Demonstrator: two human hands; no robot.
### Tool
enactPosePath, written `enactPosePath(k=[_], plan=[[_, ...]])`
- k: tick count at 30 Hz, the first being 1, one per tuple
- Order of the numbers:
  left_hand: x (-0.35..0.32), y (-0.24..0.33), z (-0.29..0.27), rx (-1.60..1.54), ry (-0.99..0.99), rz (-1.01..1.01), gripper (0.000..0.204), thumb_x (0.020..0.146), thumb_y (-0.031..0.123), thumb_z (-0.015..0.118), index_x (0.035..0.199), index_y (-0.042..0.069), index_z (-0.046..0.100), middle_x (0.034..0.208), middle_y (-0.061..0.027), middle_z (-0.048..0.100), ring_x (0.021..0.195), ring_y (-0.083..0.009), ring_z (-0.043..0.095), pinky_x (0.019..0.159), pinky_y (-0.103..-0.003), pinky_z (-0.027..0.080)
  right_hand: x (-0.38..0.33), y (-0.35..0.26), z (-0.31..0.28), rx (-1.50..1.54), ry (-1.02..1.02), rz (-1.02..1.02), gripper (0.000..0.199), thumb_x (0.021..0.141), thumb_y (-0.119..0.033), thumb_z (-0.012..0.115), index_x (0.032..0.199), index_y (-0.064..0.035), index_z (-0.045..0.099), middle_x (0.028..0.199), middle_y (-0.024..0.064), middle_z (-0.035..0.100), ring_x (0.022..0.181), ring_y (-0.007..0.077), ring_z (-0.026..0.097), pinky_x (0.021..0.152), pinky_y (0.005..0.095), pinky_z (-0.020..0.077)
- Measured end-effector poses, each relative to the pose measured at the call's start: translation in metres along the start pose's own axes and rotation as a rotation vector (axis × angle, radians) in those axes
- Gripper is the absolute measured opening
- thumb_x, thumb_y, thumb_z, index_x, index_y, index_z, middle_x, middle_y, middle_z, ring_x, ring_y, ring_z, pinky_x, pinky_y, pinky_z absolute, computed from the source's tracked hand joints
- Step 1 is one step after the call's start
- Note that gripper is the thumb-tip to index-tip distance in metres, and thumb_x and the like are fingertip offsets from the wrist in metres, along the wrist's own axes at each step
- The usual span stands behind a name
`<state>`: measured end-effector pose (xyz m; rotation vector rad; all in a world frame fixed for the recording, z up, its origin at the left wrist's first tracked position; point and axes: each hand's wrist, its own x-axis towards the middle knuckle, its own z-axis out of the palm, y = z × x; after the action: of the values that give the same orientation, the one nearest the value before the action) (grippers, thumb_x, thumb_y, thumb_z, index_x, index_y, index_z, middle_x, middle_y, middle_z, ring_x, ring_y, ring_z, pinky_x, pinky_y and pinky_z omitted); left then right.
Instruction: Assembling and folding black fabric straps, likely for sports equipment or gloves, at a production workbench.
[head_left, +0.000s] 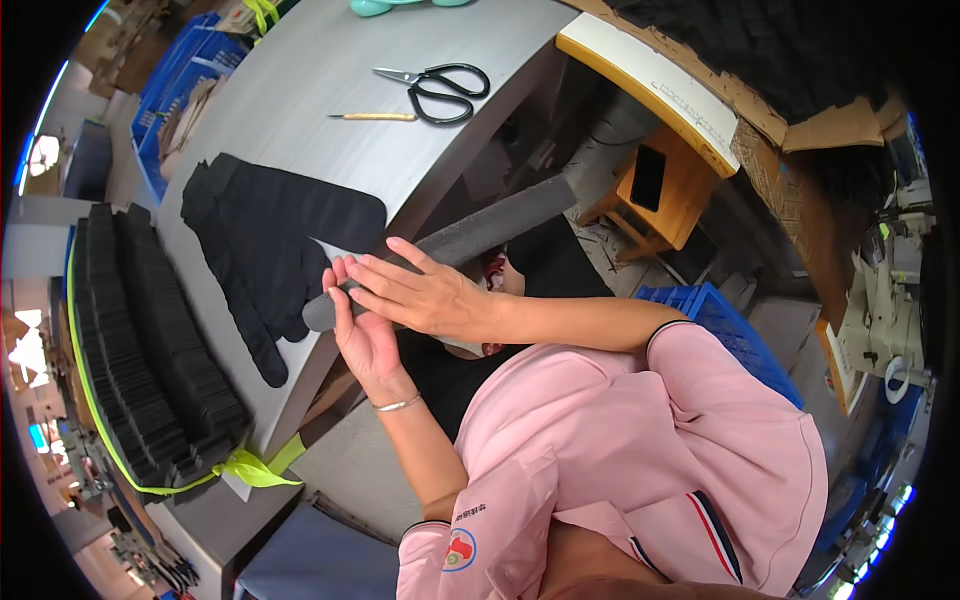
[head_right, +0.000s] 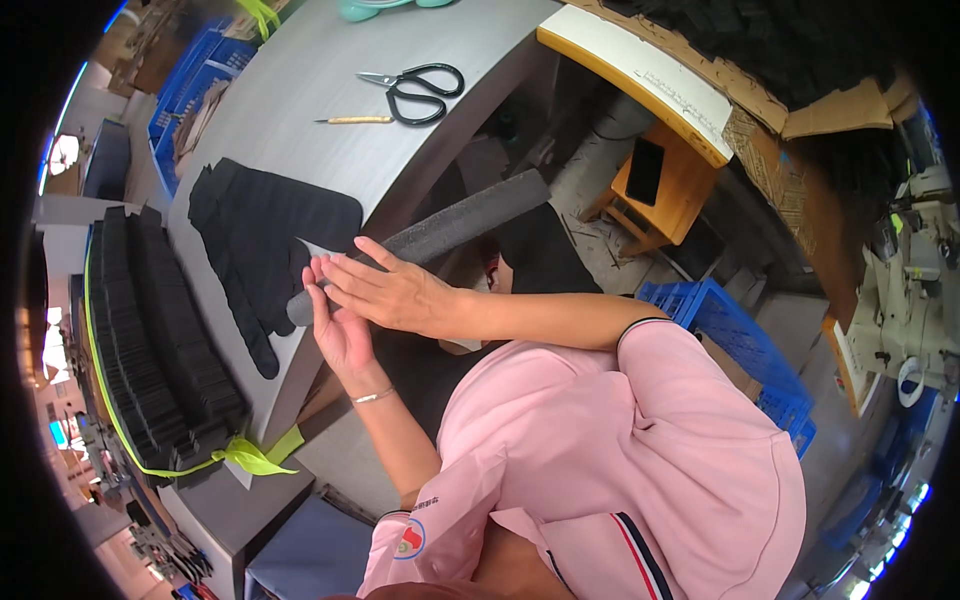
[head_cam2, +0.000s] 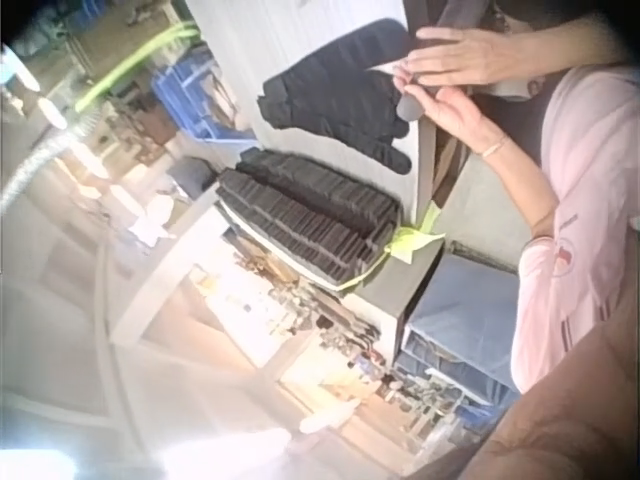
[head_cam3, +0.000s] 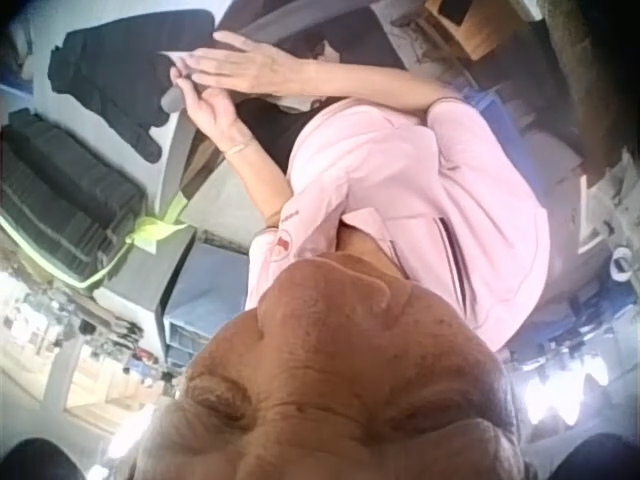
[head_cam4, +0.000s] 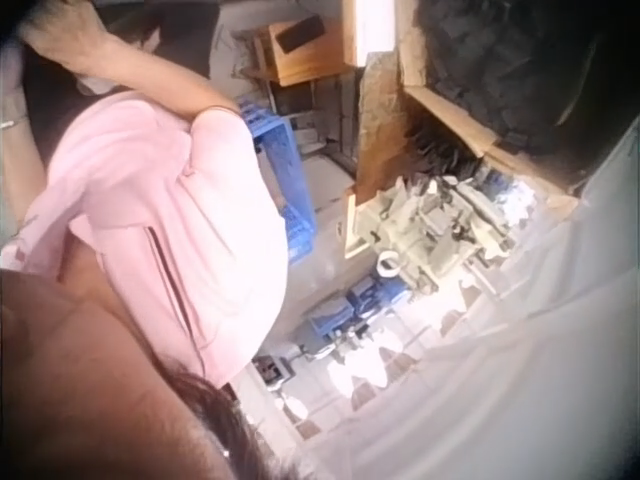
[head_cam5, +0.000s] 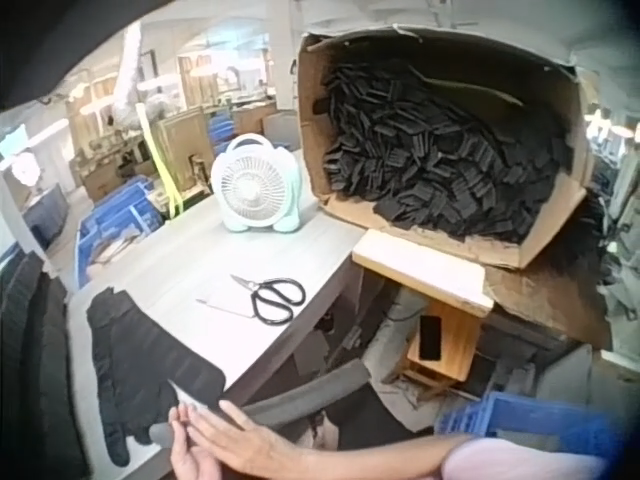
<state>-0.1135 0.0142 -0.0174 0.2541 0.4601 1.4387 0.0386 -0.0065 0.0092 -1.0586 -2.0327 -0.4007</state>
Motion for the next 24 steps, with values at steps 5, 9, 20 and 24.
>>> enactPosePath(k=[5,9,20,24], plan=[[-0.005,-0.005,0.002,0.015,0.038,-0.06,0.036,0.103,0.013,0.052,0.137,0.004,0.049,0.142,-0.0134,0.051,0.134,-0.0268,0.047,0.116,-0.043,0.037,-0.003,0.018,0.002,0.12,-0.121,0.062,0.039,0.085,-0.011,0.06,0.124,-0.0039,0.06,0.114,0.0096,0.059,0.109,0.0211,0.06,0.112,0.0475,0.0358],[-0.012,0.002,0.014,0.219,0.031,0.003,0.047,0.103,0.026,0.053,0.144,0.005,0.042,0.147,-0.0145,0.047,0.135,-0.028,0.047,0.113,-0.042,0.037,-0.01,0.034,-0.003,0.098,-0.151,0.032,0.035,0.083,-0.009,0.06,0.118,-0.0048,0.063,0.111,0.0093,0.06,0.104,0.0216,0.061,0.106,0.047,0.0408],[-0.022,-0.036,0.039,0.91,0.057,0.118,0.023,0.094,0.01,0.07,0.112,-0.003,0.068,0.099,-0.0027,0.071,0.085,-0.0065,0.064,0.078,-0.021,0.052,-0.011,0.066,-0.039,0.779,-0.467,0.606,0.03,0.089,-0.01,0.066,0.117,-0.0006,0.062,0.1,0.0178,0.069,0.088,0.0351,0.068,0.076,0.0366,0.0532],[0.001,-0.027,0.061,1.63,-0.025,0.805,0.025,0.084,0.005,0.075,0.109,0.003,0.07,0.105,-0.0066,0.072,0.097,-0.0207,0.065,0.09,-0.031,0.05,-0.011,0.071,-0.039,0.674,-0.301,0.59,0.028,0.088,-0.004,0.062,0.116,-0.0005,0.062,0.103,0.014,0.067,0.083,0.0289,0.066,0.074,0.0336,0.0521]])
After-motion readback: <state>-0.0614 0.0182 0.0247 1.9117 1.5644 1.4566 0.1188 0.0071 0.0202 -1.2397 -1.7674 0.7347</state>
